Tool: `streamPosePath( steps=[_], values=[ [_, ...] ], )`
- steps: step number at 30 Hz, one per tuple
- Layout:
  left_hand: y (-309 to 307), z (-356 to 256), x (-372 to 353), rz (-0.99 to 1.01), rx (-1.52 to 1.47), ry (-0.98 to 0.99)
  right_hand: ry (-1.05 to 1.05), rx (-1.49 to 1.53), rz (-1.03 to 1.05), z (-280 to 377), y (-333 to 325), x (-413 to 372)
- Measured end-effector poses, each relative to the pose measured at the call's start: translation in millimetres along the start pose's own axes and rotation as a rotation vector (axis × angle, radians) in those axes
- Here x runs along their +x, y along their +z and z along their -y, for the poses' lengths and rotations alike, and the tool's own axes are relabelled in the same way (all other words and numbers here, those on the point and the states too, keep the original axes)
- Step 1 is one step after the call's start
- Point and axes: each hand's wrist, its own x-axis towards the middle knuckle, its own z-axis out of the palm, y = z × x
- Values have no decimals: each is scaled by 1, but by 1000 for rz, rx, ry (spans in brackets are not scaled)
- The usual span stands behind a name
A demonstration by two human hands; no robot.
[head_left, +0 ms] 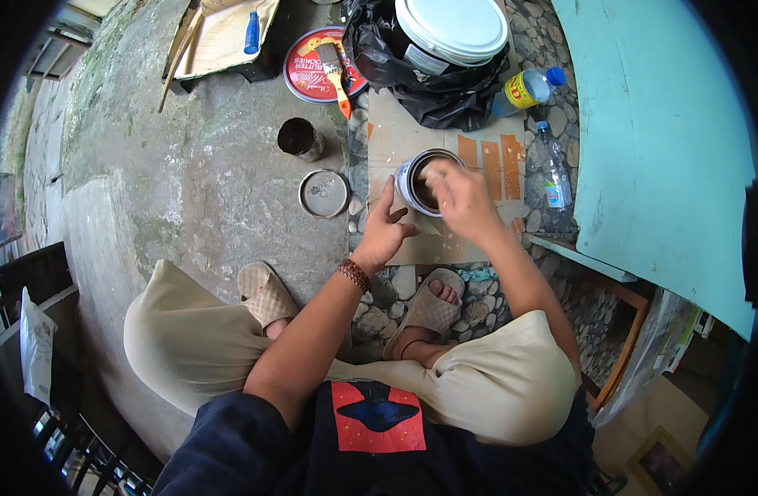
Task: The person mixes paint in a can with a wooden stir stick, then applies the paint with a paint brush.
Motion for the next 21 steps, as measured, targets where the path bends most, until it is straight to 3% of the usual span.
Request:
streamPosePath(
  steps=[3, 5, 6, 8, 11, 12, 13, 14, 15, 16, 18, 20, 21],
  values=[
    [3, 3, 1, 13, -5, 30, 2, -204, -143, -8, -10, -3],
    [-3, 9, 2, 25, 38, 75, 148, -304, 55, 3, -8, -22],
    [-1, 6, 1, 38, 58, 91, 76, -242, 133, 10, -4, -21],
    [3, 4, 0, 27, 41, 60, 12, -53, 116, 17, 1, -4],
    [5, 5, -2, 18, 67, 80, -54, -247, -94, 0, -5, 8],
    [1, 8, -1, 18, 112, 122, -64, -238, -93, -2, -10, 4],
    [-1, 5, -4, 7, 116, 129, 56, -293, 1, -1, -14, -5],
    [-3, 2, -7, -76, 111, 114, 175, -351, 93, 2, -15, -12],
    [-4, 0, -6, -154, 103, 98, 50, -192, 92, 7, -11, -14],
    [-10, 5, -1, -152, 101, 98, 51, -195, 93, 8, -8, -10],
    [-33, 15, 12, -536, 196, 102, 123, 40, 50, 9, -1, 1],
    [-46, -11, 11, -904, 436, 196, 52, -107, -56, -1, -5, 1],
    [-60, -15, 16, -911, 436, 199, 120, -217, -35, 3, -11, -1]
  ],
)
